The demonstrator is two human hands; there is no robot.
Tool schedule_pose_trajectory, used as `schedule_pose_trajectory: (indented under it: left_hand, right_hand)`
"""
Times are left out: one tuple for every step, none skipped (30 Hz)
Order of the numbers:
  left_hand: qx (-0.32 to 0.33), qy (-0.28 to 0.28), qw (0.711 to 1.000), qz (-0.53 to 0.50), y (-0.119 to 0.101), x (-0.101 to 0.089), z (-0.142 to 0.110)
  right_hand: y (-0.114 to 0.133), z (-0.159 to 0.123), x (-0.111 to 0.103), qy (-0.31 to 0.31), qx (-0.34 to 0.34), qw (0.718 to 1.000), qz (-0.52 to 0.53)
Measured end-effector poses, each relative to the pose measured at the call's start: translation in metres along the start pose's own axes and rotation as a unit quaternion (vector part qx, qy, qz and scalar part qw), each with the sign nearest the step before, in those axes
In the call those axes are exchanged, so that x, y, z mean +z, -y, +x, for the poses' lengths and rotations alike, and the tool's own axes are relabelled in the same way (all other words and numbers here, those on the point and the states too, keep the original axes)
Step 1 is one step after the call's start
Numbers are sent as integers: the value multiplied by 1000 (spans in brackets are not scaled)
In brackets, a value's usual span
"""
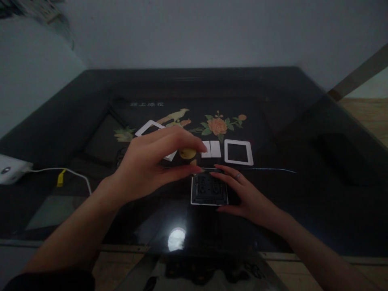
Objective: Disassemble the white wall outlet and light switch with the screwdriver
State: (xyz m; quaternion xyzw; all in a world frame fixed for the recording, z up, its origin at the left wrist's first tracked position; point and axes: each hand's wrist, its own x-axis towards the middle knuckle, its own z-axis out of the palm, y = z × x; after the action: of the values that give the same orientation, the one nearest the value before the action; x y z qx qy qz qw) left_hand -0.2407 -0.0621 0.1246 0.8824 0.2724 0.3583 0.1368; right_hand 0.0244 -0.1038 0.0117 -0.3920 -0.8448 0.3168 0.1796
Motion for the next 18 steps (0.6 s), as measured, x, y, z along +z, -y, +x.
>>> schedule_pose_trajectory:
  left_hand:
    - [2,11,1000,-1,0,-1,1]
    - [-3,27,1000,-13,-1,-2,1]
    - [-13,45,998,-31,-1,-4,1]
    - [-21,59,997,-50,-2,-6,0]
    - [-31,70,995,-69,-2,-7,-1]
    - [-40,75,993,-84,-2,-8,-2]
    - [-49,76,991,-96,-2,-8,-4]
    - [-57,74,990,-106,-2,-8,-5]
    - [-62,67,990,-112,-1,-8,-5]
    - [-64,57,990,-112,-1,-7,-6]
    - [-58,45,992,-104,-1,-5,-6]
    - [-43,31,995,-88,0,-4,-5]
    - [-22,19,997,-65,0,-3,-4]
    - [0,9,999,-36,0,-2,-3]
    - [16,4,1000,-11,-1,-2,-2]
    - [24,6,1000,5,-1,-2,-2]
    - [21,16,1000,9,-2,-3,-1]
    - [10,31,999,0,-3,-4,-2]
  right_hand:
    - [0,0,0,0,-1,1000,-1]
    - [0,0,0,0,-2,1000,-1]
    - [0,-1,1,0,-2,1000,-2]
    - [0,-1,1,1,-1,1000,-2]
    - [0,0,1,2,-1,1000,-2]
    - [0,0,1,2,-1,1000,-2]
    - [0,0,1,1,0,1000,-2]
    - [0,0,1,2,0,1000,-3]
    - [0,0,0,2,0,1000,-3]
    - [0,1,0,3,0,1000,-4]
    - [0,1,0,3,0,1000,-5]
    - [0,1,0,3,0,1000,-6]
    - [0,1,0,2,0,1000,-6]
    - [0,1,0,1,0,1000,-6]
    - [-1,1,0,1,0,1000,-5]
    - [0,1,0,1,-1,1000,-5]
    - [0,1,0,1,-1,1000,-4]
    - [0,1,0,1,-2,1000,-5]
